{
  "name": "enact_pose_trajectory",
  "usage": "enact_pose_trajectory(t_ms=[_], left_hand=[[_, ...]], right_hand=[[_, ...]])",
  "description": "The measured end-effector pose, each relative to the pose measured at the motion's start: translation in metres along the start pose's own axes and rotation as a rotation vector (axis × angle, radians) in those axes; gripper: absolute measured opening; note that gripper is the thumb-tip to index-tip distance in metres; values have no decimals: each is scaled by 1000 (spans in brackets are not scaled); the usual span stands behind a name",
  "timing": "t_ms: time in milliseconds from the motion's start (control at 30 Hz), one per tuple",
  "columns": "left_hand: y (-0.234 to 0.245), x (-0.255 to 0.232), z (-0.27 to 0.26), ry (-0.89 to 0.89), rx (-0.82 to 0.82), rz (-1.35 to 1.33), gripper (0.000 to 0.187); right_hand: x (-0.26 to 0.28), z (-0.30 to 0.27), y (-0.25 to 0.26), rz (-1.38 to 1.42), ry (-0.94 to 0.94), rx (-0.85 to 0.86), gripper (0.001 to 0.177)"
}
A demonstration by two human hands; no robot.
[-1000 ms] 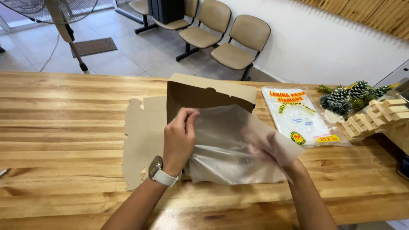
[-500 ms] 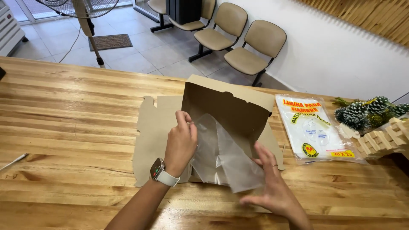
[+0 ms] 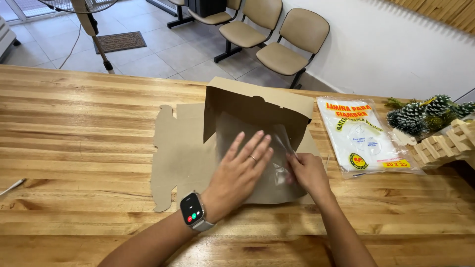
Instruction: Assembling cardboard boxes by folding pre-scored flaps and tucking them into slots, then placing a plastic liner inside.
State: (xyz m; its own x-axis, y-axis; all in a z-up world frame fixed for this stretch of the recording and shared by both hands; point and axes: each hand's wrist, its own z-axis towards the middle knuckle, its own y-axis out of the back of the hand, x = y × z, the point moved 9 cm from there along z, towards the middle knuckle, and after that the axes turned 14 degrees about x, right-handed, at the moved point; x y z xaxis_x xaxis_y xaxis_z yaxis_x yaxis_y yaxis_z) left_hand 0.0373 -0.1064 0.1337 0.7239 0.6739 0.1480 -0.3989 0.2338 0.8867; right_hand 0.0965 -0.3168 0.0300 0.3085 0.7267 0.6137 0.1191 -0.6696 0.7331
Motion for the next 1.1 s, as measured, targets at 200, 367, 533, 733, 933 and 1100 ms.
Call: enact_pose_trajectory(t_ms=[200,367,533,733,933,1100], left_hand=[[-114,16,-1,45,797,-188,82],[-146,20,-7,140,973,-190,82],[-198,8,3,202,924,-213,91],[-270,1,5,300,940,-391,90],[-265,24,8,341,995,22,49],[-193,10,13,164,746,121,39]], right_hand=[[34,-14,-3,-307,-15,-19,44],[67,-52,-3,-632,281,-416,43],[101,-68,-41,-849,774,-444,42],[57,-9,-70,-866,358,327,76],[35,8,-75,-953,141,467,94],[76,-30,-48,-848,340,180,48]])
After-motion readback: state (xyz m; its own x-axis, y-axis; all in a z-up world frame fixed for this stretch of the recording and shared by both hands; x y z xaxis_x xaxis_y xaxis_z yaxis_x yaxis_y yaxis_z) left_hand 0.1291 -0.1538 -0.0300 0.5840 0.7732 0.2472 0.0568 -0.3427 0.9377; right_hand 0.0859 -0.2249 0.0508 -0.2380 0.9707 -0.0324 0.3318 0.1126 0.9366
